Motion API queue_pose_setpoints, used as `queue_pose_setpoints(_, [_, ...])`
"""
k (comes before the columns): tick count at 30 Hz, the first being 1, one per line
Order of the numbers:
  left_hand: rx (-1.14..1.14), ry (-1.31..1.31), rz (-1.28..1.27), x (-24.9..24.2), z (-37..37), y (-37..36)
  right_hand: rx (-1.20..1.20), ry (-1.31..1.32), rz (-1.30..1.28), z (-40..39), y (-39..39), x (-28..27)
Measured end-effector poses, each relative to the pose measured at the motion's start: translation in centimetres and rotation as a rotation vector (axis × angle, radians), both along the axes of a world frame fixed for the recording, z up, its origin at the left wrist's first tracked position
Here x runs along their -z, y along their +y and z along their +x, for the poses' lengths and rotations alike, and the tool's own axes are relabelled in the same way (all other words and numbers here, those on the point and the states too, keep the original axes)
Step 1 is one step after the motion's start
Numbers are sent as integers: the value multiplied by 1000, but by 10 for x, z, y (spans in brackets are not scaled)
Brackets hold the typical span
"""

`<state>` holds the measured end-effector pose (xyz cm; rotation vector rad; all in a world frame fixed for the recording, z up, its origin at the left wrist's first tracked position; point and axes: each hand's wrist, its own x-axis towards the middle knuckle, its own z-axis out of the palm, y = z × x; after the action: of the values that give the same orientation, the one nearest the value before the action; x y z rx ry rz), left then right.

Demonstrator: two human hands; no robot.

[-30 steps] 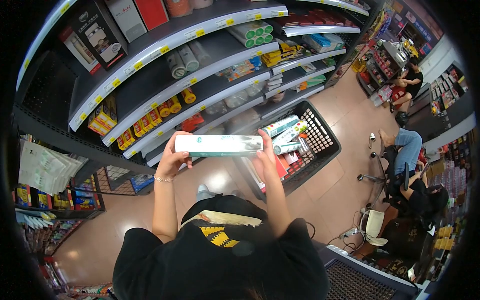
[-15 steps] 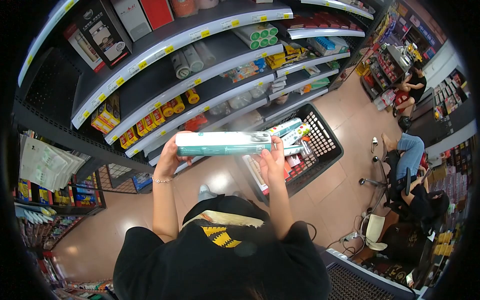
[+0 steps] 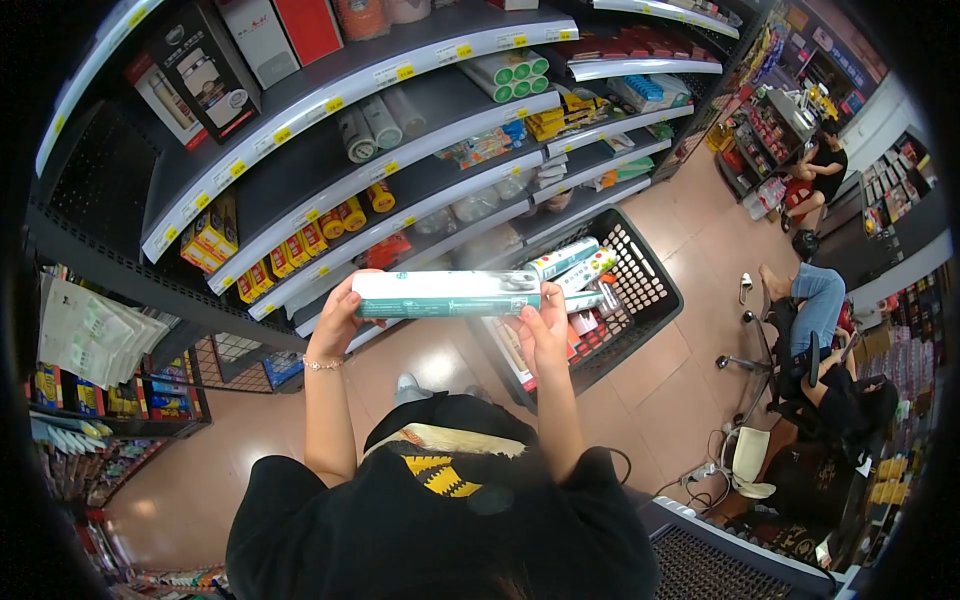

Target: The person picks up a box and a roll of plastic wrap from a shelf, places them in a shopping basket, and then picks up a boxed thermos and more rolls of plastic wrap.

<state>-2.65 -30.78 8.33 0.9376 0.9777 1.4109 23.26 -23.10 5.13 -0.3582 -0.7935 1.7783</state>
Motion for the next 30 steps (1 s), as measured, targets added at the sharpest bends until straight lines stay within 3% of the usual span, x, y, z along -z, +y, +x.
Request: queue_pose_setpoints(30, [-193,1,-22,-4,-14,-37,-204,-69,80,-21,4,18])
